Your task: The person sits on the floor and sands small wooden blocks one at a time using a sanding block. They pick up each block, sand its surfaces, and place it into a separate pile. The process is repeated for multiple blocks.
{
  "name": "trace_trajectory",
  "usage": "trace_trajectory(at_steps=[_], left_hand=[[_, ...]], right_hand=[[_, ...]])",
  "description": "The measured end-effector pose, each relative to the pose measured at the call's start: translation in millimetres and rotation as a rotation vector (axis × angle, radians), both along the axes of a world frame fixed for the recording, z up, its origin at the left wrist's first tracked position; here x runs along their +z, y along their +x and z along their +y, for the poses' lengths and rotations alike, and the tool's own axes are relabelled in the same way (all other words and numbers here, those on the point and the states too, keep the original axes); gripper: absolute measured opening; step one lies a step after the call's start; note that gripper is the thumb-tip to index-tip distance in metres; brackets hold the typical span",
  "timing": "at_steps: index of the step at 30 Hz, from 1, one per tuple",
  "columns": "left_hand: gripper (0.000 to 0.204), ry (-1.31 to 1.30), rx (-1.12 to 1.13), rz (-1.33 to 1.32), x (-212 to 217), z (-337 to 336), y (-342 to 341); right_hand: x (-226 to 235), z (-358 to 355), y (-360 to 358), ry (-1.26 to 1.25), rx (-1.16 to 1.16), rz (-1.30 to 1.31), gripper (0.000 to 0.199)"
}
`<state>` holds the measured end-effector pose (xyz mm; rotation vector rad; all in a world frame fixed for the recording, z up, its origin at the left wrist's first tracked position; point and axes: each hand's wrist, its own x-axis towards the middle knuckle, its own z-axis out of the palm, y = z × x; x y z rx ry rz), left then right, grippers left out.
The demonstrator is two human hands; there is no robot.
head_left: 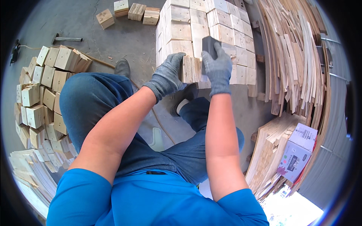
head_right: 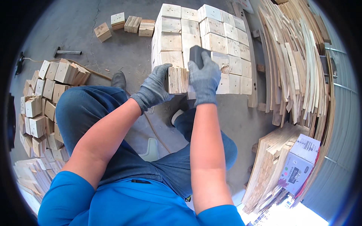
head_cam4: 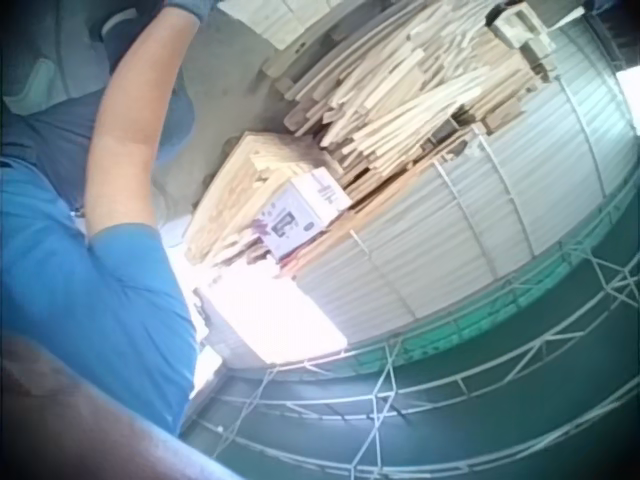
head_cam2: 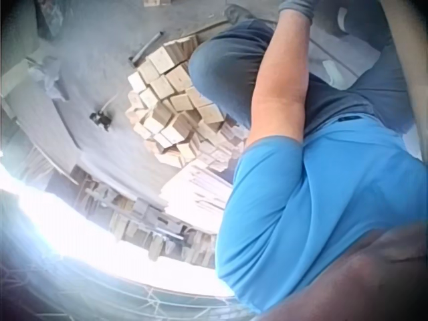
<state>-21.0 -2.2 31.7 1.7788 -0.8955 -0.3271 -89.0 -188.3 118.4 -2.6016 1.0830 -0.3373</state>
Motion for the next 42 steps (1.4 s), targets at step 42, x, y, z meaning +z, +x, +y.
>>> trace_trajectory(at_steps=[42], left_hand=[[0.094,0.016,-0.024,-0.058,-12.6,1.6,3.5]], right_hand=[[16.9,103.9,-42.4,-0.236,0.190,0.016,0.065]])
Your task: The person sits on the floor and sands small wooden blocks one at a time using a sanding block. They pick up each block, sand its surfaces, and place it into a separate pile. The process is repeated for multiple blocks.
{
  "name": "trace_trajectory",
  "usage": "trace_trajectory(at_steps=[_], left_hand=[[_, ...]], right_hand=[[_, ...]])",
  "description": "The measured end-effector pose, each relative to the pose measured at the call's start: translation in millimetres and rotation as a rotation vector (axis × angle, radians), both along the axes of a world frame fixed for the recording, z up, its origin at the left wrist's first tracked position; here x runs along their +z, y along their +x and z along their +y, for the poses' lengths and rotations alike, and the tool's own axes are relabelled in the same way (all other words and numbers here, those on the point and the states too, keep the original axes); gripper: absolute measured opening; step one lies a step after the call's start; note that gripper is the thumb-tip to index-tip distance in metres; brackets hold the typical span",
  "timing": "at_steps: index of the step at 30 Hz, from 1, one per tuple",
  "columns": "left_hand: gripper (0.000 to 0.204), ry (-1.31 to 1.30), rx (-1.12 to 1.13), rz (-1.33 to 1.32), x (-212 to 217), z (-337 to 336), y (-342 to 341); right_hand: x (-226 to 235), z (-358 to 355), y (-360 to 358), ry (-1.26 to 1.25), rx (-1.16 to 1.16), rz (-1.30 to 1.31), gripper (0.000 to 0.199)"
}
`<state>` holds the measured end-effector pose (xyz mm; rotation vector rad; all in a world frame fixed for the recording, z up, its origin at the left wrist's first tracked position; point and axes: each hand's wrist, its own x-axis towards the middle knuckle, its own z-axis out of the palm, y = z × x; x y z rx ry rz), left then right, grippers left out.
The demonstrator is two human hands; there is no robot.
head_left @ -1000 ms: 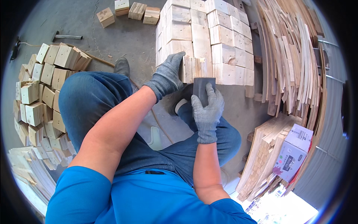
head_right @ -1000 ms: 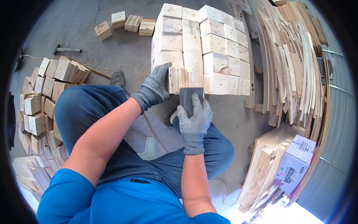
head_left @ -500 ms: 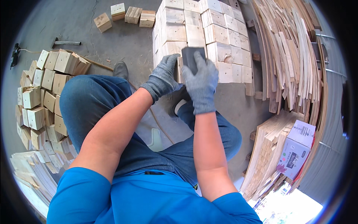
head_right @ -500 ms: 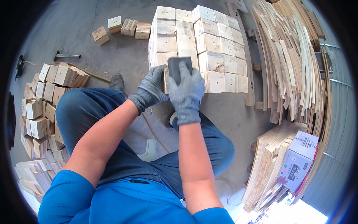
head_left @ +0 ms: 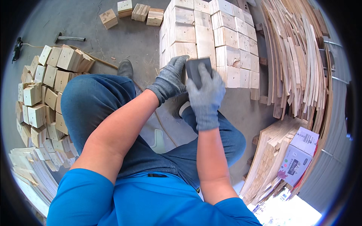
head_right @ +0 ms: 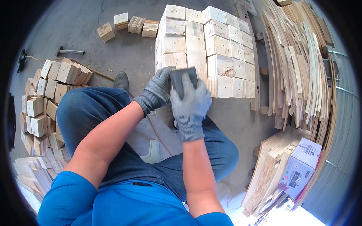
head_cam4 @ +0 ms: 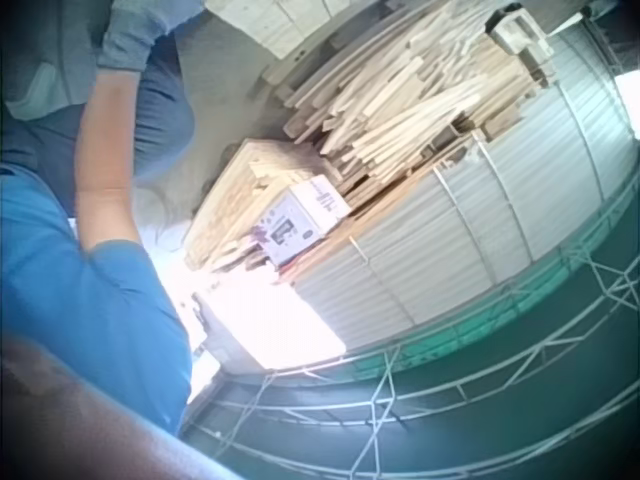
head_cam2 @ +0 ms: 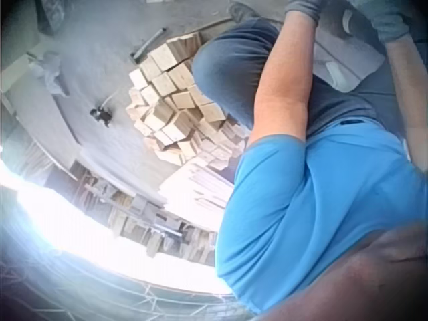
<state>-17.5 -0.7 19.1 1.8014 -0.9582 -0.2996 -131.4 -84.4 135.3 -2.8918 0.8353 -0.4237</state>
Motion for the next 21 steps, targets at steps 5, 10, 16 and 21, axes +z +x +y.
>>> trace_trajectory(at_steps=[5,10,16,21], left_hand=[[0.096,-0.053,0.011,0.041,5.2,-1.7,-1.7],[0.093,-0.014,0.024,0.091,7.5,1.0,-0.3],[0.093,-0.039,0.008,0.081,1.8,2.9,1.3],[0.095,-0.053,0.025,0.067,2.5,-0.1,0.4]], right_hand=[[4.8,-25.1,58.4,-0.049,-0.040,0.058,0.065],[10.2,-5.8,30.1,-0.021,-0.087,0.100,0.067],[4.3,41.4,-67.1,0.049,-0.034,0.018,0.069],[-4.3,48.1,-69.5,0.062,-0.048,0.015,0.067]])
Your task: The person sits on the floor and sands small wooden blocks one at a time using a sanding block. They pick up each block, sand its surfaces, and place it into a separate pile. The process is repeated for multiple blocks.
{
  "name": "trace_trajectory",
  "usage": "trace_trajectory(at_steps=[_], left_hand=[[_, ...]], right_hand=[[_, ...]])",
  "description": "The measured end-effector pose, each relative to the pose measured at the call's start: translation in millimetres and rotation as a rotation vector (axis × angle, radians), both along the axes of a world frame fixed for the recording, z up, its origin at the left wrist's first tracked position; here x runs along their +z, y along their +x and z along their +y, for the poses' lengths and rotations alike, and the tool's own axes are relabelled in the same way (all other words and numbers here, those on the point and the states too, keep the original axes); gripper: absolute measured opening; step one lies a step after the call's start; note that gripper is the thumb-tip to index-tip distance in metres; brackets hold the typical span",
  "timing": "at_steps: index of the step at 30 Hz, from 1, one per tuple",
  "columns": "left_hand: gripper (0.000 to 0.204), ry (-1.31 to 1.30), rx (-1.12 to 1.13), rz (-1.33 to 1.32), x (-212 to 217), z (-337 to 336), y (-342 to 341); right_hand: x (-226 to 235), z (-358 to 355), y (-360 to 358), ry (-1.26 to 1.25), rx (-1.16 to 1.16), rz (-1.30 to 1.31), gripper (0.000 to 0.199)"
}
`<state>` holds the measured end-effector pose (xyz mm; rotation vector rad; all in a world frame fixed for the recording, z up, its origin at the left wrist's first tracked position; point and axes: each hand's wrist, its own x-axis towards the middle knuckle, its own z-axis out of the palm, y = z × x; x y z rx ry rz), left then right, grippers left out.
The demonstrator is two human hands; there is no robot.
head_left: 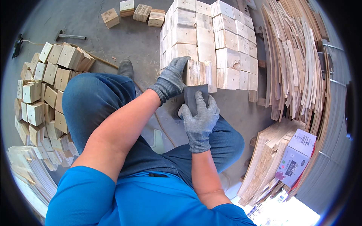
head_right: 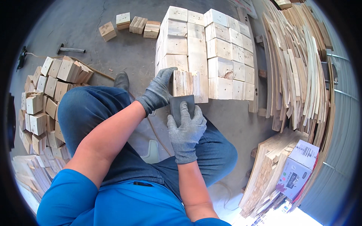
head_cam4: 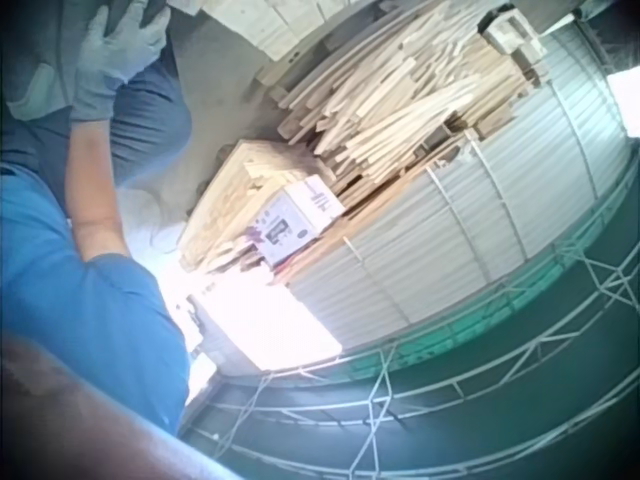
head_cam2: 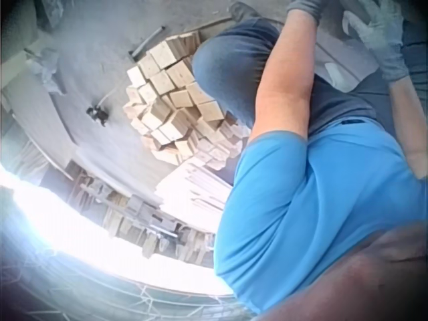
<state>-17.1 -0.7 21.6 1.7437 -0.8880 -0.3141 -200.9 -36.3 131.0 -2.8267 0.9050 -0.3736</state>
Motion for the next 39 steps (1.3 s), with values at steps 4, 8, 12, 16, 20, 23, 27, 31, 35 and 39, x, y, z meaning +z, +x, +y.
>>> trace_trajectory(at_steps=[4,8,12,16,20,23,27,31,35,39], left_hand=[[0.095,0.025,-0.001,0.036,1.9,-2.2,-0.9],[0.096,0.022,-0.010,0.006,-1.0,0.0,-1.8],[0.095,0.022,-0.010,0.002,-1.5,-0.8,-2.4],[0.096,0.028,0.006,0.008,0.8,-1.0,-3.2],[0.100,0.022,0.002,0.006,0.7,0.6,-2.1],[0.096,-0.002,0.016,0.038,0.5,-2.4,-4.5],[0.092,0.000,0.032,-0.040,-1.5,-0.9,-4.4],[0.092,0.028,0.040,0.012,6.8,-1.2,-8.4],[0.095,0.034,-0.011,0.058,13.8,3.1,-6.7],[0.096,-0.083,-0.094,-0.095,32.0,11.1,-8.5]], right_hand=[[2.5,-7.2,0.7,-0.007,0.026,-0.029,0.068],[7.6,-13.0,-10.1,0.098,0.044,-0.055,0.069],[16.2,-23.3,-12.7,0.093,0.034,-0.059,0.068],[7.1,-45.8,20.4,0.087,0.025,-0.039,0.068],[-2.3,-85.5,71.7,0.068,0.061,-0.070,0.069],[15.4,-116.5,109.5,0.106,0.024,-0.004,0.063],[22.9,-147.8,111.3,0.113,-0.022,-0.068,0.068],[25.6,-155.4,71.9,0.218,-0.045,-0.075,0.070],[41.0,-139.4,32.2,0.266,-0.110,-0.063,0.067],[58.0,-110.1,-0.8,0.327,-0.050,-0.279,0.069]])
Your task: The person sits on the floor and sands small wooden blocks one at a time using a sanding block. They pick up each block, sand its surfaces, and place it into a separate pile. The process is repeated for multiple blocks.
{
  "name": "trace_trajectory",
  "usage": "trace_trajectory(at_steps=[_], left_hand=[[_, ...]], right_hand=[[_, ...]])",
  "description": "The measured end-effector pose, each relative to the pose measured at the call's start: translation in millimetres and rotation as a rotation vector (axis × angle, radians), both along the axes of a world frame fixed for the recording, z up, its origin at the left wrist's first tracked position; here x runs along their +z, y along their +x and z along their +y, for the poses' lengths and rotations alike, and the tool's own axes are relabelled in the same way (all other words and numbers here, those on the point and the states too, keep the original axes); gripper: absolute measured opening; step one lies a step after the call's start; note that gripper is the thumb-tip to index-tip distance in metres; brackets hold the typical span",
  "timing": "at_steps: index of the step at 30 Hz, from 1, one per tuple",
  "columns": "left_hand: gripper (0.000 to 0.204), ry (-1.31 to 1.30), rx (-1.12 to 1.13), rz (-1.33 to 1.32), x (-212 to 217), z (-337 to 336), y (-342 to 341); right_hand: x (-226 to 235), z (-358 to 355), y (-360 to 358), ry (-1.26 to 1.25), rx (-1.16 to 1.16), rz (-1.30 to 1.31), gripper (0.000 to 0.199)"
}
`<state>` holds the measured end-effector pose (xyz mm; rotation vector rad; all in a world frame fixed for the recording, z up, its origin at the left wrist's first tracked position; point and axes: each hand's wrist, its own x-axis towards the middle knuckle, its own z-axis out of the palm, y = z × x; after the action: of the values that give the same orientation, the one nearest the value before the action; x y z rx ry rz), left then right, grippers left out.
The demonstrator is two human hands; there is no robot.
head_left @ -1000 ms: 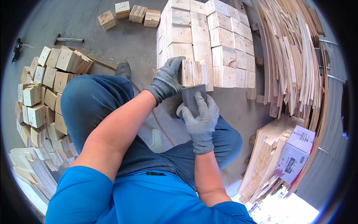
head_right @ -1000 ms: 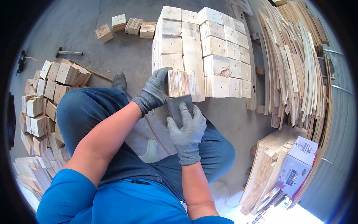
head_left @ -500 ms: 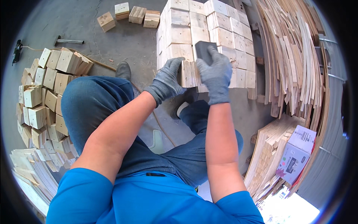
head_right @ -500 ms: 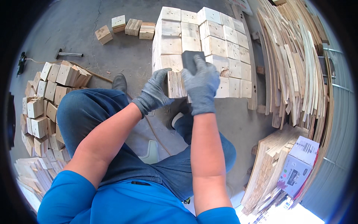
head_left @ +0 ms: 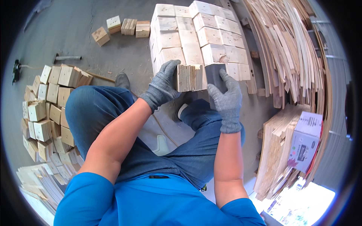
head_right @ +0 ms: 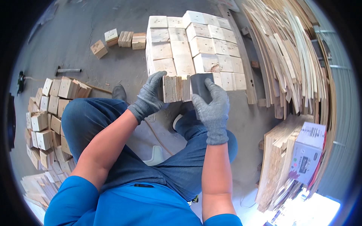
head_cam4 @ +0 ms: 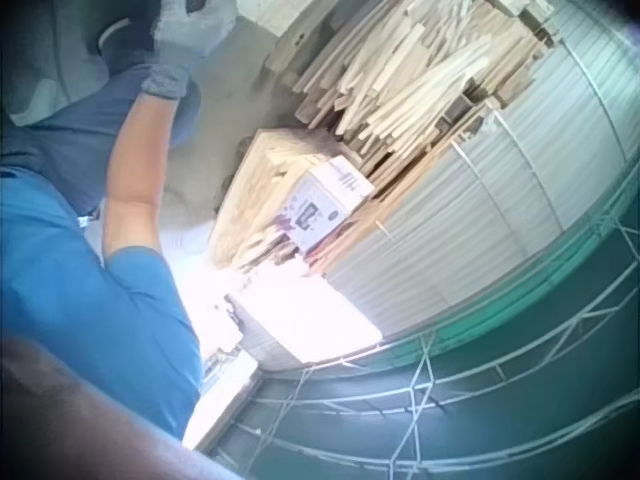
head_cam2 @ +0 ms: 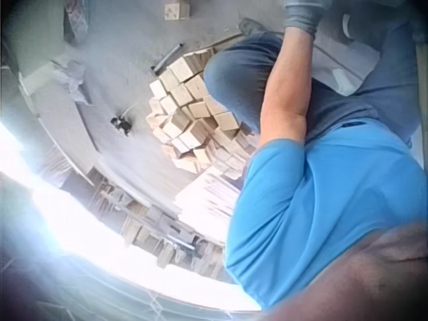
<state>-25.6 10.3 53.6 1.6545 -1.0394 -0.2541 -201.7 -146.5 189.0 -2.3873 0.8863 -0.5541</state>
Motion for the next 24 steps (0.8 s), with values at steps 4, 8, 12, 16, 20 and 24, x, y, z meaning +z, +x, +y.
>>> trace_trajectory(at_steps=[4,8,12,16,20,24], left_hand=[[0.102,0.021,-0.120,-0.158,45.5,21.0,2.9],[0.109,0.061,-0.144,-0.261,69.9,57.9,-9.7],[0.108,0.065,-0.191,-0.233,84.0,87.8,-33.9],[0.105,0.123,-0.220,-0.223,98.5,111.5,-58.1],[0.103,0.150,-0.276,-0.241,107.4,126.2,-66.0],[0.104,0.147,-0.302,-0.244,103.3,135.9,-66.9]], right_hand=[[30.4,30.6,-31.0,-0.113,0.072,-0.006,0.071],[45.8,65.0,-53.9,-0.135,0.143,-0.018,0.070],[46.5,86.1,-64.9,-0.154,0.170,0.059,0.073],[47.4,91.5,-70.8,-0.146,0.177,0.065,0.070],[61.2,82.2,-76.1,-0.268,0.078,0.113,0.069],[74.5,89.6,-91.3,-0.230,0.133,0.082,0.071]])
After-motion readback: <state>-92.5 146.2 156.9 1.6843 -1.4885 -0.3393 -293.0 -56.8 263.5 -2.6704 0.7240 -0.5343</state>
